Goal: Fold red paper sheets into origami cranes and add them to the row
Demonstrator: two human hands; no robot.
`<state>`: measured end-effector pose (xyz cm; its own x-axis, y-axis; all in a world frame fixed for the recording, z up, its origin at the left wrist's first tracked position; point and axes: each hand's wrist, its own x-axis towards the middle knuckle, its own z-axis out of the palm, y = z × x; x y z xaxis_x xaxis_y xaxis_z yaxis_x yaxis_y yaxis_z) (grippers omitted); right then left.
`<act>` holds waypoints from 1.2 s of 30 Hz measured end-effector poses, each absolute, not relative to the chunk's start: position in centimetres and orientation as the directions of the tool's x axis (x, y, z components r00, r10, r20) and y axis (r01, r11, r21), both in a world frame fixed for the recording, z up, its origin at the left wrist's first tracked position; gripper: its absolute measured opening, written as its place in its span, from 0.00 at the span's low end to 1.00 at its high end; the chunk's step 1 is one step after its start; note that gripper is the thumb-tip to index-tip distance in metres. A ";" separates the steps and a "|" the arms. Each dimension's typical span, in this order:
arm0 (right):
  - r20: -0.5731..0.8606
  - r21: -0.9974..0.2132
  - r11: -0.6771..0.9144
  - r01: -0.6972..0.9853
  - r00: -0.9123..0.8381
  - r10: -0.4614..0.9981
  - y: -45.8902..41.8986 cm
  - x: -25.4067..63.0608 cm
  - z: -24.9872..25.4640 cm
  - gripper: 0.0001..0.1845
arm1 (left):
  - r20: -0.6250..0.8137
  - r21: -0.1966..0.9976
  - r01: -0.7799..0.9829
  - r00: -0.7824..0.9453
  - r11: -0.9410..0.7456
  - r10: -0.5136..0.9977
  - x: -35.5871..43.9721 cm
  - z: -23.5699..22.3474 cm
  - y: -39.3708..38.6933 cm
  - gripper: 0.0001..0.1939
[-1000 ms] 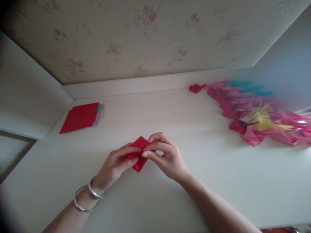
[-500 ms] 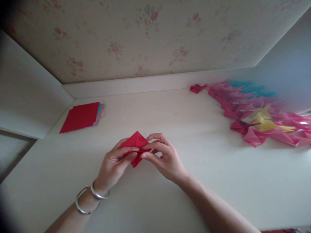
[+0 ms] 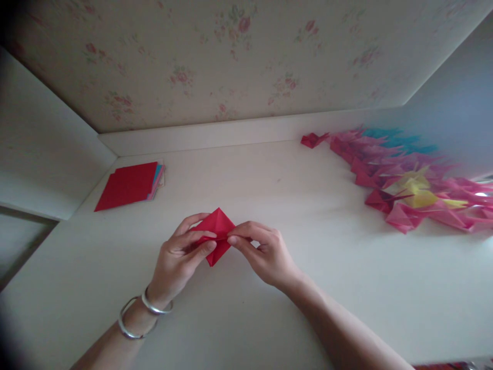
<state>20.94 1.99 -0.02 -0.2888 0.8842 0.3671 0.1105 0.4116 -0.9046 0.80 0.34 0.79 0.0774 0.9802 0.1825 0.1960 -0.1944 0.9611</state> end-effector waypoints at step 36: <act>0.226 -0.943 0.266 0.200 -0.206 0.952 1.3 19.8 -0.4 0.12 | 0.100 0.921 0.351 0.211 -0.170 0.972 1.1 1.2 0.0 0.11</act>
<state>19.79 1.30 -0.41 -0.2055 0.9523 0.2255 0.1998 0.2664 -0.9429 1.10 0.05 1.19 0.2106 0.9725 0.0996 0.3506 -0.1702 0.9209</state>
